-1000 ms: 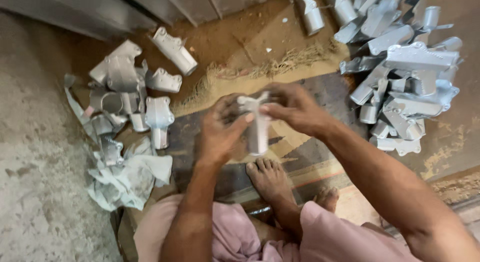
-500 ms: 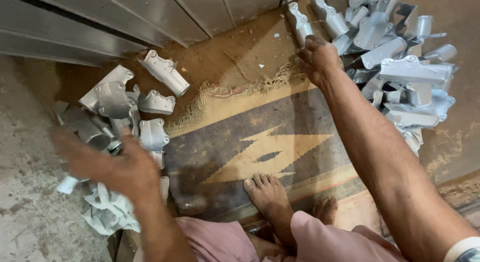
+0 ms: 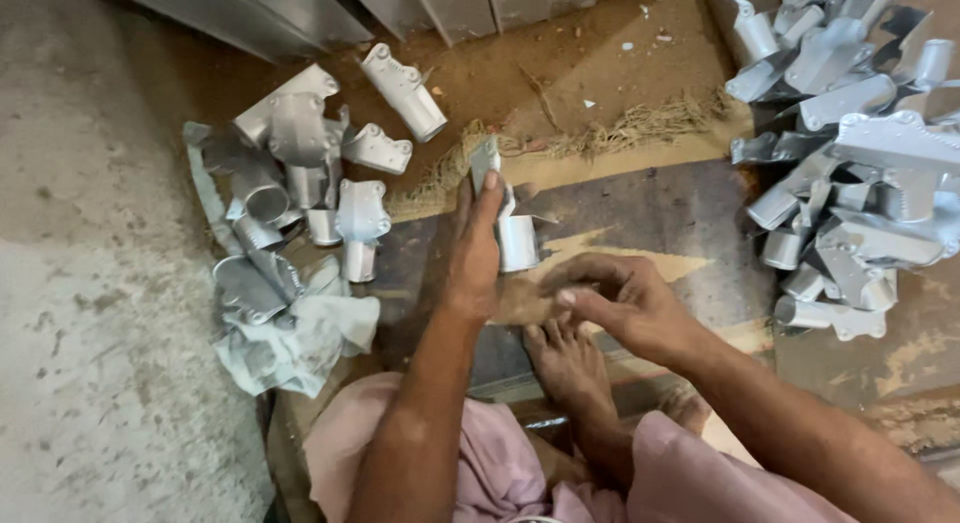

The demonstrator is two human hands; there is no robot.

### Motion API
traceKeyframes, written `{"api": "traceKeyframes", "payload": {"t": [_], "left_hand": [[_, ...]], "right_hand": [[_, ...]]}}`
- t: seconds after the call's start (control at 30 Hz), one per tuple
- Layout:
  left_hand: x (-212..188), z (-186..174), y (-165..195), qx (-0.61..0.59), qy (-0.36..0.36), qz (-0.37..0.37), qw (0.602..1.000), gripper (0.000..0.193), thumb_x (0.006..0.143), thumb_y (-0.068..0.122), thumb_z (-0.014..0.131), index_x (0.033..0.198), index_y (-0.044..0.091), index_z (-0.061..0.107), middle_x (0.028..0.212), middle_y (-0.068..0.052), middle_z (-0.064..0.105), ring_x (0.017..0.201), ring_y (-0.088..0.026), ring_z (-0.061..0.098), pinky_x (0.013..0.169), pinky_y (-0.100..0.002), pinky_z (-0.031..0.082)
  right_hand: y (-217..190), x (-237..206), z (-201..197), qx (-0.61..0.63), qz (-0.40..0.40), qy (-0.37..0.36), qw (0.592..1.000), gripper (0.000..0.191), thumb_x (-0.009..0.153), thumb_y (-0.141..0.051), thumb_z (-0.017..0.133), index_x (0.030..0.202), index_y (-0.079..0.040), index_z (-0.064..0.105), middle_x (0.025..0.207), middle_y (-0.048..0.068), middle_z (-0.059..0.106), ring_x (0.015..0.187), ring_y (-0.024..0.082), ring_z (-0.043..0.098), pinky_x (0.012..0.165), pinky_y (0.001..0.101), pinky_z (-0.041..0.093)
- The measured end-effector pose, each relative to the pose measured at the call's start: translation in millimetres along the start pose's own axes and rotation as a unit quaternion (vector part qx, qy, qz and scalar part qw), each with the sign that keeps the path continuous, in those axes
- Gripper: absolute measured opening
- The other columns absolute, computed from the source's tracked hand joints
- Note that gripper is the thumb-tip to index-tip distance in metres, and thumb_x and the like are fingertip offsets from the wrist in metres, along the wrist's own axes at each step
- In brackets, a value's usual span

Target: The person sits on the floor of a casting workshop and uses a small hammer to knock sprues and flash off aluminum cast parts one at a time, then tears off remaining thin flash by hand and sorts the finished castings into piles on the floor.

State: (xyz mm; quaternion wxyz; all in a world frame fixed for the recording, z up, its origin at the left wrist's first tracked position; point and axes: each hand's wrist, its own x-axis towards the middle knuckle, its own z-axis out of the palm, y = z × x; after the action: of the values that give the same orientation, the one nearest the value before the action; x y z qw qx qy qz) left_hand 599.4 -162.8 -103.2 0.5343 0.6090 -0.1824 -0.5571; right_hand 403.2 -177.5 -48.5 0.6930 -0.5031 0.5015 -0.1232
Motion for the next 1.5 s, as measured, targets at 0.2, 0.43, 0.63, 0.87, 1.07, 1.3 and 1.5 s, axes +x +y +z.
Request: {"api": "traceKeyframes", "payload": {"t": [0.2,0.43,0.63,0.87,1.07,1.3,1.5], "left_hand": [[-18,-17,0,-0.269,-0.182,-0.125,0.938,0.059,0.104,0.055,0.046,0.138,0.009,0.059,0.095,-0.007,0.073,0.065,-0.017,0.069,0.055,-0.031,0.057],[-25,-25,8,-0.255,-0.214,-0.143,0.932,0.054,0.108,0.053,0.046,0.125,0.005,0.063,0.087,-0.007,0.068,0.064,-0.017,0.068,0.055,-0.033,0.059],[-12,-18,-9,-0.016,-0.147,0.069,0.987,0.055,0.113,0.05,0.044,0.133,0.002,0.061,0.103,-0.01,0.066,0.087,-0.022,0.066,0.072,-0.035,0.055],[-11,-3,-26,0.048,-0.2,0.083,0.975,0.042,0.104,0.029,0.059,0.136,0.002,0.06,0.118,-0.013,0.069,0.101,-0.019,0.065,0.084,-0.033,0.055],[-11,-3,-15,-0.02,-0.186,0.023,0.982,0.041,0.09,0.019,0.078,0.124,0.0,0.067,0.106,-0.009,0.074,0.092,-0.014,0.069,0.081,-0.03,0.058],[-30,-38,30,0.336,-0.027,0.221,0.915,0.038,0.094,0.027,0.071,0.121,0.002,0.071,0.118,-0.02,0.074,0.106,-0.032,0.075,0.093,-0.04,0.055],[-37,-119,60,0.533,0.296,0.349,0.712,0.039,0.112,0.023,0.048,0.138,-0.005,0.058,0.124,-0.027,0.056,0.117,-0.046,0.052,0.101,-0.059,0.039]], "right_hand": [[-23,-8,16,-0.293,-0.224,0.047,0.928,0.05,0.084,-0.019,0.082,0.128,-0.004,0.064,0.087,0.009,0.062,0.071,0.017,0.06,0.06,0.0313,0.052],[-41,-7,21,-0.367,-0.334,0.012,0.868,0.022,0.1,-0.007,0.066,0.122,-0.004,0.07,0.095,0.007,0.066,0.084,0.022,0.064,0.073,0.0365,0.052],[-42,17,-4,-0.341,-0.284,-0.071,0.893,0.031,0.097,-0.018,0.068,0.122,0.0,0.063,0.107,0.011,0.065,0.096,0.022,0.065,0.081,0.0321,0.053],[-5,36,-31,0.05,-0.064,-0.018,0.997,0.031,0.094,-0.014,0.074,0.121,-0.001,0.066,0.107,0.003,0.071,0.096,0.012,0.064,0.083,0.0304,0.052],[1,31,-37,0.026,-0.094,-0.007,0.995,0.021,0.097,-0.011,0.075,0.113,0.001,0.067,0.102,0.005,0.073,0.096,0.014,0.067,0.085,0.0317,0.056],[0,38,-49,-0.122,-0.216,0.025,0.969,0.053,0.095,-0.018,0.073,0.14,0.001,0.053,0.123,0.01,0.066,0.112,0.019,0.063,0.094,0.0348,0.054],[-3,27,-182,-0.537,-0.261,0.473,0.648,0.059,0.091,-0.019,0.081,0.14,-0.002,0.053,0.135,0.022,0.059,0.126,0.039,0.058,0.107,0.0515,0.048]]}}
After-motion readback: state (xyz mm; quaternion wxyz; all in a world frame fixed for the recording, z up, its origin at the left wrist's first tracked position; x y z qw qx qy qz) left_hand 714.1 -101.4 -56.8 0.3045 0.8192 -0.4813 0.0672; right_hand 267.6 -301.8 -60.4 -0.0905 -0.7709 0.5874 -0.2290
